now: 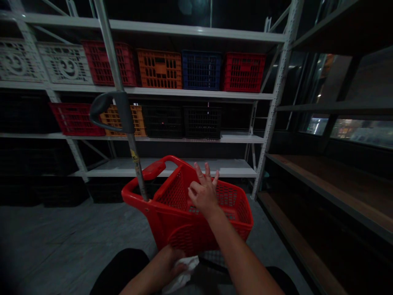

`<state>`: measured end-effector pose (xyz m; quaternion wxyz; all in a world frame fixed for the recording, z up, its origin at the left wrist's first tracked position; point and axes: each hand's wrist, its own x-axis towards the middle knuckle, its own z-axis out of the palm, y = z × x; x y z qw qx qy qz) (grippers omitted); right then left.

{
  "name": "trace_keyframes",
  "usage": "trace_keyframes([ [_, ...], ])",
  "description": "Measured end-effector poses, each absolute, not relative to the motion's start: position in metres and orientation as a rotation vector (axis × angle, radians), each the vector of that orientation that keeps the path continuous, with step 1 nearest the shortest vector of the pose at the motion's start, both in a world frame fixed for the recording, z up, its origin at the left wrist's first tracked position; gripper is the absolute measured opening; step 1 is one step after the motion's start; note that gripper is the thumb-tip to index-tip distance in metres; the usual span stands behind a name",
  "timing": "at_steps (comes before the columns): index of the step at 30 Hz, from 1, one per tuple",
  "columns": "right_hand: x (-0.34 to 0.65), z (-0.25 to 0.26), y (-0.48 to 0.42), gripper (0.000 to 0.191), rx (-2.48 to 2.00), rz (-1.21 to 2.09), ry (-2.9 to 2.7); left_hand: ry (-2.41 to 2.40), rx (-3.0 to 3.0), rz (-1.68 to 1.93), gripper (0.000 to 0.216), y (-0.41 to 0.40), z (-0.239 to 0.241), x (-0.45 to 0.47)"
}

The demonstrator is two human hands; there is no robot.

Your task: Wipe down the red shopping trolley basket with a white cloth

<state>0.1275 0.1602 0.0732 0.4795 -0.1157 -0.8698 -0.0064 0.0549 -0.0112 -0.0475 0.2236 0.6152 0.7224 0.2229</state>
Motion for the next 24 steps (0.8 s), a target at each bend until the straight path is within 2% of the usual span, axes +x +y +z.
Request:
trace_keyframes([
  [16, 0.13, 0.053, 0.172, 0.014, -0.348, 0.105, -2.175, 2.093, 1.639, 0.658, 0.02, -0.005, -0.05, 0.057],
  [20, 0.146, 0.027, 0.159, 0.013, -0.276, 0.462, -2.259, 2.116, 1.426, 0.887, 0.031, 0.006, -0.054, 0.053],
  [24, 0.184, -0.017, 0.133, 0.043, -0.084, 0.961, -2.372, 1.696, 1.007, 1.187, 0.044, 0.012, -0.062, 0.055],
])
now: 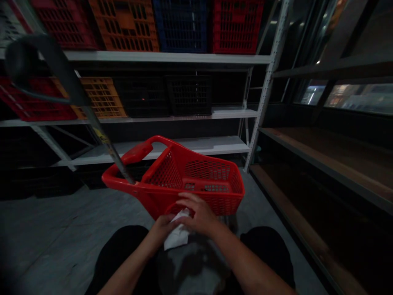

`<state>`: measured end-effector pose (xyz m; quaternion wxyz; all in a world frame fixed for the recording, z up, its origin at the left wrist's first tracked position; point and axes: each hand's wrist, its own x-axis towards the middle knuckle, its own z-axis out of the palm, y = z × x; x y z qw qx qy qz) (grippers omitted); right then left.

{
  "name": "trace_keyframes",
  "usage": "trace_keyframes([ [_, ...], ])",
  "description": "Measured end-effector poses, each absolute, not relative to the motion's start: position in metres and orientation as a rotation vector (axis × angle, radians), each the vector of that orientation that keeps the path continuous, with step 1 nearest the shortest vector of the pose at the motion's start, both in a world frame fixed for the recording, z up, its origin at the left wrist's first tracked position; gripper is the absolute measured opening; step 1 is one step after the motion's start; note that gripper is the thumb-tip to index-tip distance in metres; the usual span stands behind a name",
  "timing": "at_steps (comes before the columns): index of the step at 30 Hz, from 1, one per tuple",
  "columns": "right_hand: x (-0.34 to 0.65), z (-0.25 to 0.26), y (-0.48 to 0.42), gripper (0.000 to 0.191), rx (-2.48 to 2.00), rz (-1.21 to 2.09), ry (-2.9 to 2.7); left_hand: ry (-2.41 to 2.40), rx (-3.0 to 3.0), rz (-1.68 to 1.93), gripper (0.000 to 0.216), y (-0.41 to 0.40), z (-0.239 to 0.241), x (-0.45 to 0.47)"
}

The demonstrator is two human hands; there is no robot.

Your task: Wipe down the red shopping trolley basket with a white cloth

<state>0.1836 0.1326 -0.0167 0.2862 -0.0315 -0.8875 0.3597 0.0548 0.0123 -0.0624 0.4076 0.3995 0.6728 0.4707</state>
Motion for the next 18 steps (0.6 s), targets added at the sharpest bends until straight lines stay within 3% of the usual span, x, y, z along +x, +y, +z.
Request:
trace_keyframes([
  [7, 0.23, -0.057, 0.11, 0.041, -0.148, 1.203, -2.379, 1.094, 0.745, 1.152, 0.046, 0.007, -0.054, 0.079],
  [12, 0.231, -0.069, 0.116, 0.018, -0.306, 1.225, -2.207, 1.099, 0.762, 1.064, 0.047, 0.008, -0.051, 0.087],
  [18, 0.218, -0.086, 0.124, 0.036, -0.71, 1.472, -1.949, 1.277, 0.872, 0.996, 0.046, 0.012, -0.063, 0.09],
])
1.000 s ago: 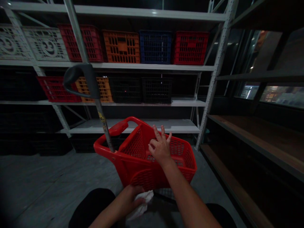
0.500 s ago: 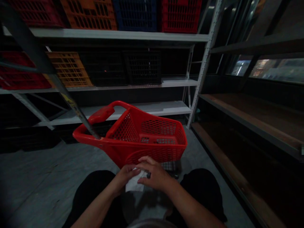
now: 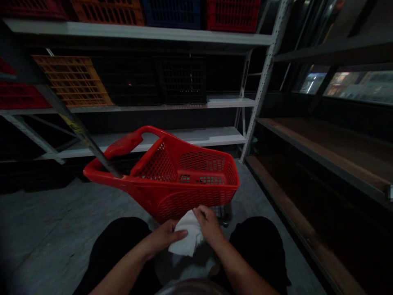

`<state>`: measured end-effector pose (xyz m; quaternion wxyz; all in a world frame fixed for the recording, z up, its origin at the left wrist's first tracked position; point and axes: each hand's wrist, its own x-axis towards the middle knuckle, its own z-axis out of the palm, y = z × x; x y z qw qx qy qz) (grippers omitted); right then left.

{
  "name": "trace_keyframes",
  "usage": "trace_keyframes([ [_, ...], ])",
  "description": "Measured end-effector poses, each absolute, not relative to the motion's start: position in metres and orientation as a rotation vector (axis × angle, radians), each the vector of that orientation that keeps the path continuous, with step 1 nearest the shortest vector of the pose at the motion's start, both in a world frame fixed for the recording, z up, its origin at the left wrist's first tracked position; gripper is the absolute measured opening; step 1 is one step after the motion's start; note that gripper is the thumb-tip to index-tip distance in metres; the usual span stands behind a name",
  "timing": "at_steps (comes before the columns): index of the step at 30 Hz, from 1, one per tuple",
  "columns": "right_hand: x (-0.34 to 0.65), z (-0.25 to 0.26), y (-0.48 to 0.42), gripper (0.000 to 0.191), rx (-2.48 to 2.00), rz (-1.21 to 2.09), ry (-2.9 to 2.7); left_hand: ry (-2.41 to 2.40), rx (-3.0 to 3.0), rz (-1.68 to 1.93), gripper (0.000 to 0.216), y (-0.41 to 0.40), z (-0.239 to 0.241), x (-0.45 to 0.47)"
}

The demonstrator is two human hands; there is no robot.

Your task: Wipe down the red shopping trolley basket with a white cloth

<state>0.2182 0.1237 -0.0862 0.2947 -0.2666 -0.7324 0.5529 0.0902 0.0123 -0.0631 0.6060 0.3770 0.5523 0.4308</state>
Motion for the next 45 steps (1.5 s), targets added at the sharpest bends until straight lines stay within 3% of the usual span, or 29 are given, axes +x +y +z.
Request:
trace_keyframes([
  [8, 0.218, -0.082, 0.128, 0.046, -0.768, 1.75, -1.664, 1.712, 1.051, 1.237, 0.031, 0.026, -0.071, 0.093],
  [12, 0.223, -0.079, 0.125, 0.034, -0.625, 2.103, -1.512, 1.856, 1.273, 1.248, 0.024, 0.024, -0.06, 0.094],
  [15, 0.218, -0.08, 0.116, 0.042, -0.522, 2.402, -1.175, 2.005, 1.345, 1.251, 0.022, 0.026, -0.055, 0.089],
  [18, 0.206, -0.081, 0.11, 0.035, -0.577, 2.458, -0.831, 2.088, 1.509, 1.21, 0.017, 0.032, -0.055, 0.083],
  [23, 0.195, -0.068, 0.125, 0.035, -0.84, 2.164, -0.842, 2.077, 1.823, 1.293, 0.008, 0.034, -0.04, 0.063],
  [27, 0.21, -0.045, 0.166, 0.032, -0.912, 1.718, -1.261, 2.143, 2.08, 1.877, 0.016, 0.01, -0.014, 0.013],
  [30, 0.22, -0.032, 0.197, 0.028, -0.879, 1.086, -1.663, 2.363, 2.092, 2.341, 0.038, -0.014, 0.008, -0.037],
  [31, 0.22, -0.031, 0.203, 0.033, -0.851, 0.86, -1.808, 2.575, 2.07, 2.316, 0.045, -0.021, 0.015, -0.052],
  [34, 0.213, -0.042, 0.202, 0.05, -0.768, 0.358, -2.199, 3.144, 2.083, 1.341, 0.055, -0.026, 0.032, -0.086],
  [37, 0.195, -0.063, 0.182, 0.053, -0.719, 0.19, -2.391, 3.287, 1.965, 0.429, 0.05, -0.015, 0.041, -0.096],
  [40, 0.164, -0.071, 0.161, 0.053, -0.652, 0.187, -2.4, 3.389, 1.807, 0.228, 0.055, -0.003, 0.041, -0.087],
  [45, 0.096, -0.041, 0.131, 0.049, -0.446, 0.303, -2.343, 3.474, 1.783, 0.31, 0.05, 0.011, 0.036, -0.063],
])
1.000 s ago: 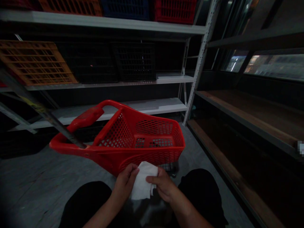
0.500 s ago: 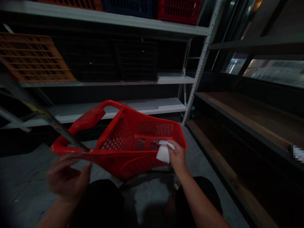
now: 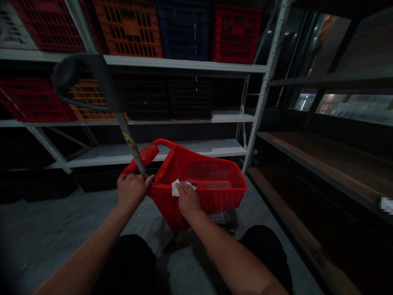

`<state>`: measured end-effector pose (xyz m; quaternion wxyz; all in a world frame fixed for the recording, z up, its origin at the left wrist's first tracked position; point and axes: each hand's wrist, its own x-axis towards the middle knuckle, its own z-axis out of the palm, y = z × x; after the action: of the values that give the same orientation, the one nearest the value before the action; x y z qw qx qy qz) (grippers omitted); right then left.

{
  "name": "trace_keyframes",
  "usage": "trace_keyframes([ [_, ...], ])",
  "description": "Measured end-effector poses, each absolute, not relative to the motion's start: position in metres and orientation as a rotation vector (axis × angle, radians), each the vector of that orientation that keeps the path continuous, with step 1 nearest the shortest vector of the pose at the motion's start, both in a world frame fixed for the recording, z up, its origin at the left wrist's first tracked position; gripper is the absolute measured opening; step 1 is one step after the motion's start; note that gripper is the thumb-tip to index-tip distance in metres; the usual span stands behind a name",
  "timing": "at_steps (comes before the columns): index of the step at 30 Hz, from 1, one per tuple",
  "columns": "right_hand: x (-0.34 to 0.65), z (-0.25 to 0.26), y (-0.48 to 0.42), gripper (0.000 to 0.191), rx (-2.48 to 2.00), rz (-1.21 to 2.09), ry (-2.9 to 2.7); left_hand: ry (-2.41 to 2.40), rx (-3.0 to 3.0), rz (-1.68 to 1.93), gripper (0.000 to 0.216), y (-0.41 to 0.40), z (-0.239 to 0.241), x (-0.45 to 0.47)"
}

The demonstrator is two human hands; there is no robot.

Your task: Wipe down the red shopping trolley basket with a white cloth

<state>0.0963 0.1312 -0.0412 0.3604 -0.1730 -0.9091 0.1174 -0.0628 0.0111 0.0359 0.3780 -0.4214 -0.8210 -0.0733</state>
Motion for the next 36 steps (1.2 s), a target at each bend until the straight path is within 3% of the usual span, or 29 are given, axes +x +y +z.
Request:
trace_keyframes([
  [6, 0.064, -0.021, 0.117, 0.052, -0.313, 0.346, -2.293, -2.068, -1.076, -0.297, 0.041, 0.033, 0.029, -0.052],
  [14, 0.103, -0.039, 0.186, 0.054, -0.382, 0.382, -2.312, -2.079, -1.145, -0.405, 0.043, 0.052, 0.026, -0.055],
  [22, 0.069, -0.014, 0.143, 0.044, -0.273, 0.36, -2.247, -2.048, -1.164, -0.379, 0.032, 0.062, 0.028, -0.044],
  [31, 0.14, -0.06, 0.224, 0.037, -0.408, 0.249, -2.282, -2.043, -1.111, -0.335, 0.036, 0.064, 0.029, -0.049],
  [36, 0.136, -0.048, 0.219, 0.033, -0.465, 0.319, -2.253, -2.018, -1.107, -0.381, 0.039, 0.068, 0.027, -0.048],
])
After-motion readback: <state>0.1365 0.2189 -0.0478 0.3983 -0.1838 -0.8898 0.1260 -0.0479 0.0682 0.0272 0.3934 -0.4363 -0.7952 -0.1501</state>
